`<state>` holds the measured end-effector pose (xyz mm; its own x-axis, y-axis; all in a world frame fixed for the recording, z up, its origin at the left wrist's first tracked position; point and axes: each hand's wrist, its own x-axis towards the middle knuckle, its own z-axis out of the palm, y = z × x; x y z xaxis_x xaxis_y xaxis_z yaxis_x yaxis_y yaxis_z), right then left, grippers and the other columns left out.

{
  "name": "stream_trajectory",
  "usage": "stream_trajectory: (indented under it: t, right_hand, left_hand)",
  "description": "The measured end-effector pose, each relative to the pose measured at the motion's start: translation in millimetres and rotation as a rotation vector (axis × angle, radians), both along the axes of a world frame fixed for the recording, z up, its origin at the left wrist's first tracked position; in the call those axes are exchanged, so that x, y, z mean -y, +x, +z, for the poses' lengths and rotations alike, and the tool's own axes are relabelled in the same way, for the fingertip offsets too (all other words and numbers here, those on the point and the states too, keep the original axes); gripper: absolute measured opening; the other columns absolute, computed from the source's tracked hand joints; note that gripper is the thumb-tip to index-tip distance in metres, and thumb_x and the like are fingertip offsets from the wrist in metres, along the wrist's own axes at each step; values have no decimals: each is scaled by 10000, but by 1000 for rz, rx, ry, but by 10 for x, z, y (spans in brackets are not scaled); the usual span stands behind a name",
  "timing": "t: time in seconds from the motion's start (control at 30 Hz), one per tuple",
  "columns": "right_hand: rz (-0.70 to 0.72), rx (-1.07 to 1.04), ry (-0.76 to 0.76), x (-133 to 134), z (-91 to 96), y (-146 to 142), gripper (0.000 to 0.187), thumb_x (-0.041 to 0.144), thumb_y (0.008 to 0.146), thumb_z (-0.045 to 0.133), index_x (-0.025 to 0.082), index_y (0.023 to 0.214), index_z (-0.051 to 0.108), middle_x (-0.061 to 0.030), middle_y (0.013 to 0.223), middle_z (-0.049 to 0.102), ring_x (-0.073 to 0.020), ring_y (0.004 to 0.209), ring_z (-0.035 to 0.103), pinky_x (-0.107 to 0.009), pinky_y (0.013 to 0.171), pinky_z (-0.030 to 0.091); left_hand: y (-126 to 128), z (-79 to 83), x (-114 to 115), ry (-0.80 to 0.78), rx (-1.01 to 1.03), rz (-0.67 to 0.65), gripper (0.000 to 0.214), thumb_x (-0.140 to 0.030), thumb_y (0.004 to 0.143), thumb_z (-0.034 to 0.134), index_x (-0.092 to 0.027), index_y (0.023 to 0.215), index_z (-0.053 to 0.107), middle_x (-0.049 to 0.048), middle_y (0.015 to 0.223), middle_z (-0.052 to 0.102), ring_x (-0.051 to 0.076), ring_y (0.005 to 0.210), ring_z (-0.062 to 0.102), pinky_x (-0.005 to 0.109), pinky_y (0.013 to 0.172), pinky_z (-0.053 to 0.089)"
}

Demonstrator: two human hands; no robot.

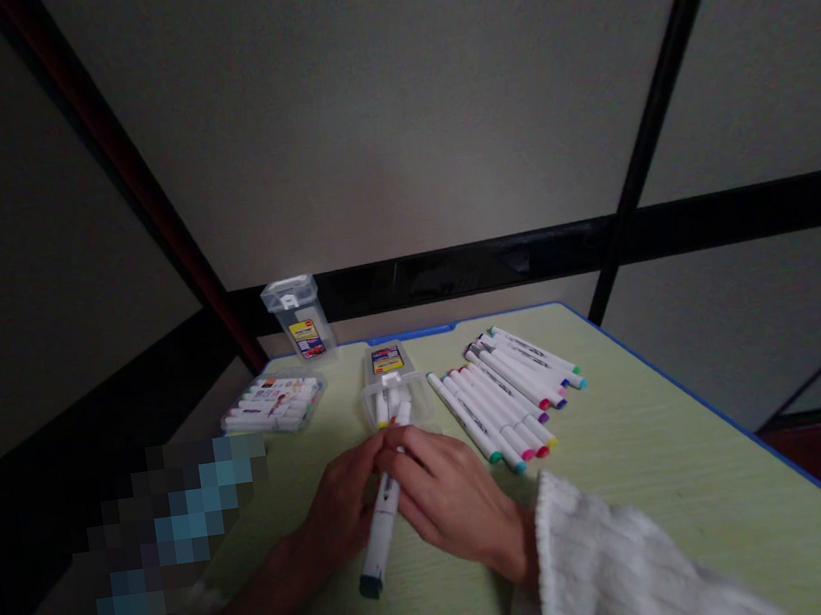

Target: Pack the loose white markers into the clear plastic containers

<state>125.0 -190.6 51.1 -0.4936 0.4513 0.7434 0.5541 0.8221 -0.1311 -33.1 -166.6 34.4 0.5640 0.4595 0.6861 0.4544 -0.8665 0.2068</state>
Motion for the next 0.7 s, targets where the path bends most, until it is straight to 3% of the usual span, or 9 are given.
stream_trajectory:
  t: [0.7]
  right_hand:
    - [-41,30,-166,-27,-52,-4,162,178,837,359,164,935,487,-98,906,528,-206,789,539,-327,640,475]
  left_hand:
    - [-29,-94,-52,-197,-117,67,460,-120,748,426,-94,1202,362,159,1077,590,235,967,581,384,833,479]
